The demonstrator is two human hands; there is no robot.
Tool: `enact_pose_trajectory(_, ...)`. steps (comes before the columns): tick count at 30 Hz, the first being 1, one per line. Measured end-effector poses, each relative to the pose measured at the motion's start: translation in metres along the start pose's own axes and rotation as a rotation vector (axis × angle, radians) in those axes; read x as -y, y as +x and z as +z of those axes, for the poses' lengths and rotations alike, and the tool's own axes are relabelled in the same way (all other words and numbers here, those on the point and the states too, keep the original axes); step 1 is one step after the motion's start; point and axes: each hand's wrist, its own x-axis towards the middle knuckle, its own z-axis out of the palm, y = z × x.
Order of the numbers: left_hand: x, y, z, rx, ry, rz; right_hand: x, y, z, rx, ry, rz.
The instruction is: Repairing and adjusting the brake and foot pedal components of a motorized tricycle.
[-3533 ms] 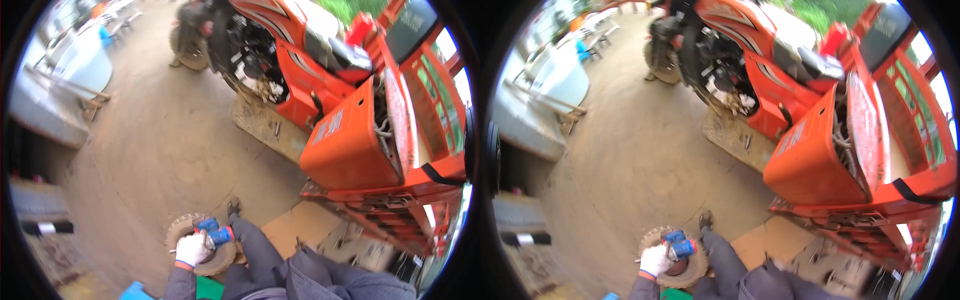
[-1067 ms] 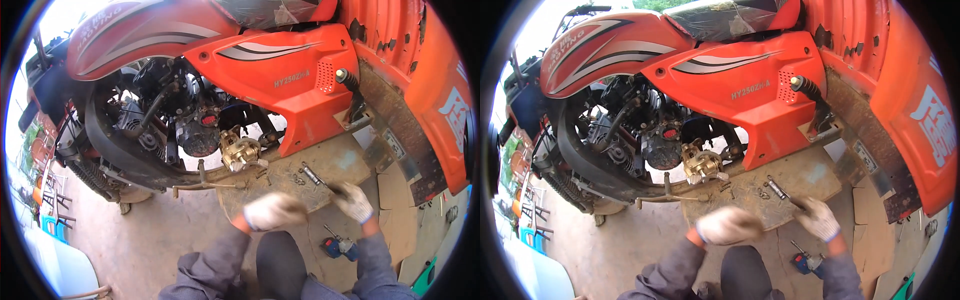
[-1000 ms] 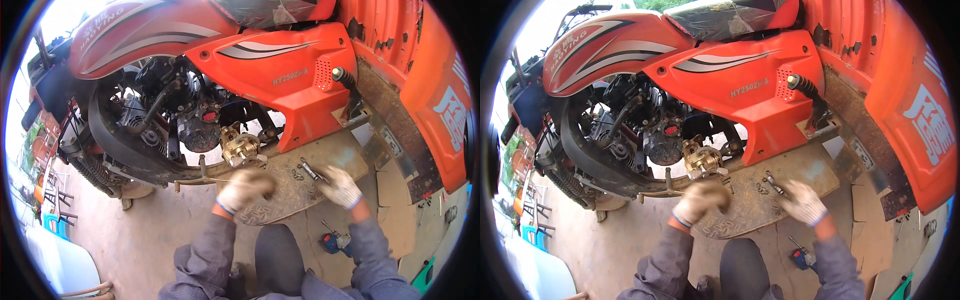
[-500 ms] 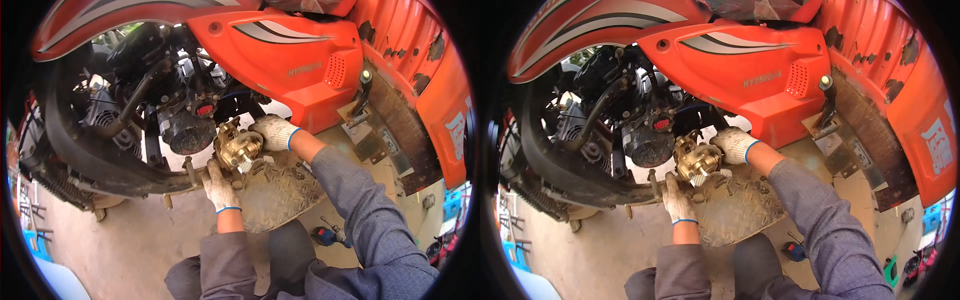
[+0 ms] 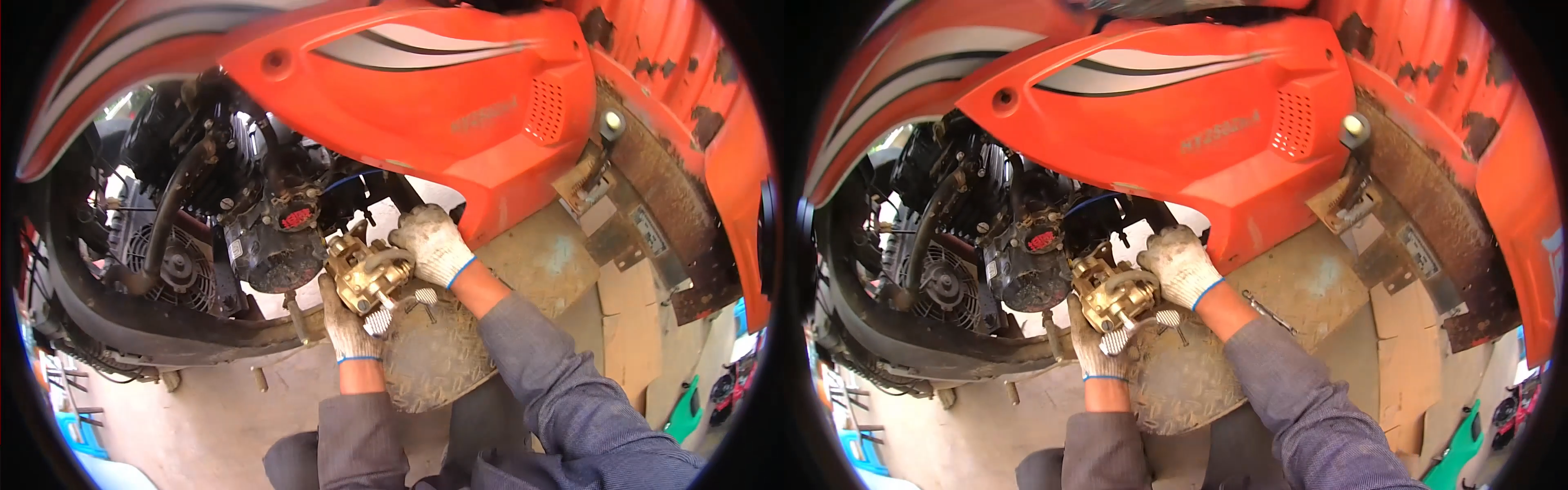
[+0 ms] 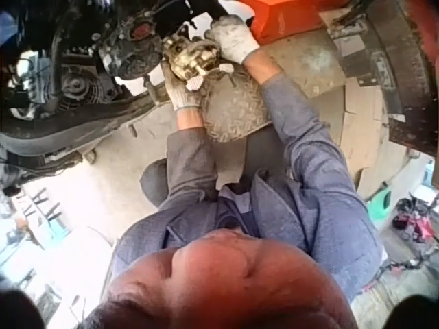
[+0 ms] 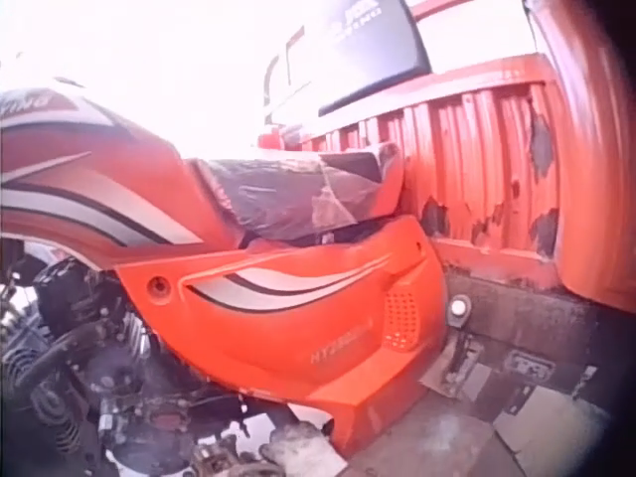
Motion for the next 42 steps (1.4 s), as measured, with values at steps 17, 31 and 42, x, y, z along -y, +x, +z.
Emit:
enact_pose_trajectory(17,-0.009,0.003,0.001,-0.163,0.164,0.004,0.004,0.0,-0.002,0.052,-0.014,-0.08)
enact_pose_trajectory(31,0.0,-0.004,0.01,-0.09,-0.029,-0.079,-0.014,0.018,-0.029,0.14,-0.186,-0.348)
enact_pose_trajectory(42,0.019,-0.017,0.014,-0.175,-0.146,-0.017,-0.013,0.018,-0.04,0.071,-0.166,-0.264)
